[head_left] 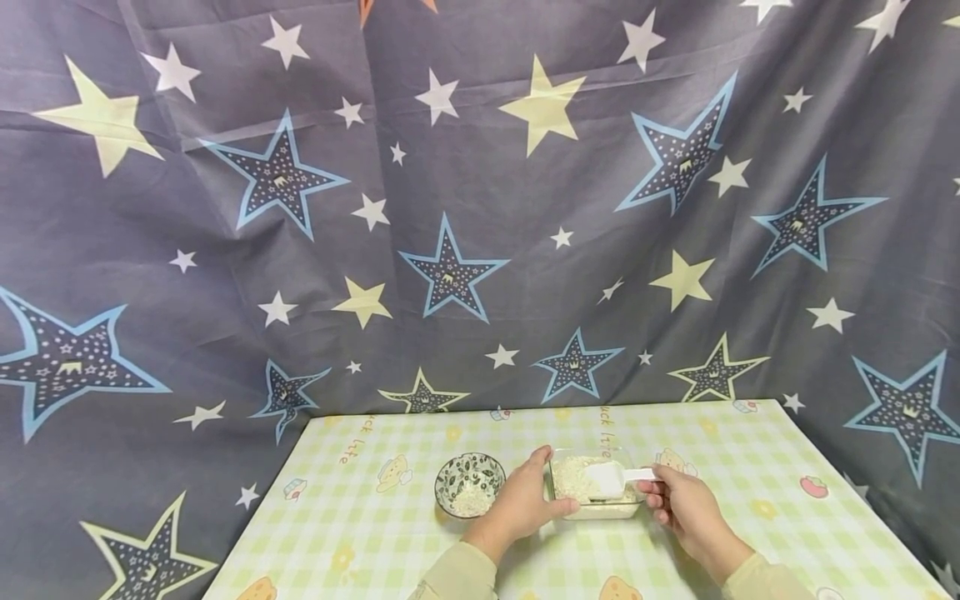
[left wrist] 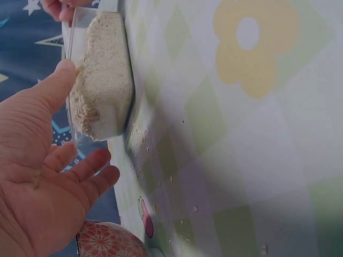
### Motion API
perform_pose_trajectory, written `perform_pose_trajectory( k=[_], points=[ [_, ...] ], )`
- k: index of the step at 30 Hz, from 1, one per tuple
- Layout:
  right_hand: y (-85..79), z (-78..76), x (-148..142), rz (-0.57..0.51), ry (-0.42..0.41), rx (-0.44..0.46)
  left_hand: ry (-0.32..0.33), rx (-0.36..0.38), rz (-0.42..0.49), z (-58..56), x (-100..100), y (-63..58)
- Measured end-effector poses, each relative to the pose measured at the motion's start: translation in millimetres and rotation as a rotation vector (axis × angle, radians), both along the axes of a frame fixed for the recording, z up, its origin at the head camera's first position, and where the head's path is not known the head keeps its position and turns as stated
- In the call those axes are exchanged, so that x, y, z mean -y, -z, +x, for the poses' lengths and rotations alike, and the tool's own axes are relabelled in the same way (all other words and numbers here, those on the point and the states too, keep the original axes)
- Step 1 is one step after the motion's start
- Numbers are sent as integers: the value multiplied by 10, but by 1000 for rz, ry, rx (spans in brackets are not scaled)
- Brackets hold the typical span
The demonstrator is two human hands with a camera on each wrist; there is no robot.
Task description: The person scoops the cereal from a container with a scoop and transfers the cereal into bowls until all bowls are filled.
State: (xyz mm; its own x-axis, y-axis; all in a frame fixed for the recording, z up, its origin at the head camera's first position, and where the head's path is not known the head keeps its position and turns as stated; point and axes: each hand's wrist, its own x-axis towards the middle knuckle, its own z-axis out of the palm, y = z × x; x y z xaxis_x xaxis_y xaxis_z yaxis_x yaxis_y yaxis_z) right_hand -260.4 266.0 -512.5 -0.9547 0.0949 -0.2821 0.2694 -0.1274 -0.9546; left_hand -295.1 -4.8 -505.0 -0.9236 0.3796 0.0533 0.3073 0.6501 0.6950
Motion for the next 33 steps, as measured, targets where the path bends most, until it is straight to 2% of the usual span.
perform_pose_trajectory(
  k=[6,10,14,21,24,33],
  points=[
    [42,-21,-136,-252,53,32,2,0,-1,10,3,-3],
    [28,-36,-215,-343,64,36,1,-2,3,9,4,-4],
    [6,-45,-256,-409,51,40,-2,1,4,9,4,-7],
    [-72,-31,-254,-610,5,25,-4,-2,-4,3,-6,5],
    [-92,-24,-239,-641,-1,12,-9,1,-4,3,-12,11],
    [-125,-28,-231,-612,13,0,-2,-19,-41,19,-14,6]
  ],
)
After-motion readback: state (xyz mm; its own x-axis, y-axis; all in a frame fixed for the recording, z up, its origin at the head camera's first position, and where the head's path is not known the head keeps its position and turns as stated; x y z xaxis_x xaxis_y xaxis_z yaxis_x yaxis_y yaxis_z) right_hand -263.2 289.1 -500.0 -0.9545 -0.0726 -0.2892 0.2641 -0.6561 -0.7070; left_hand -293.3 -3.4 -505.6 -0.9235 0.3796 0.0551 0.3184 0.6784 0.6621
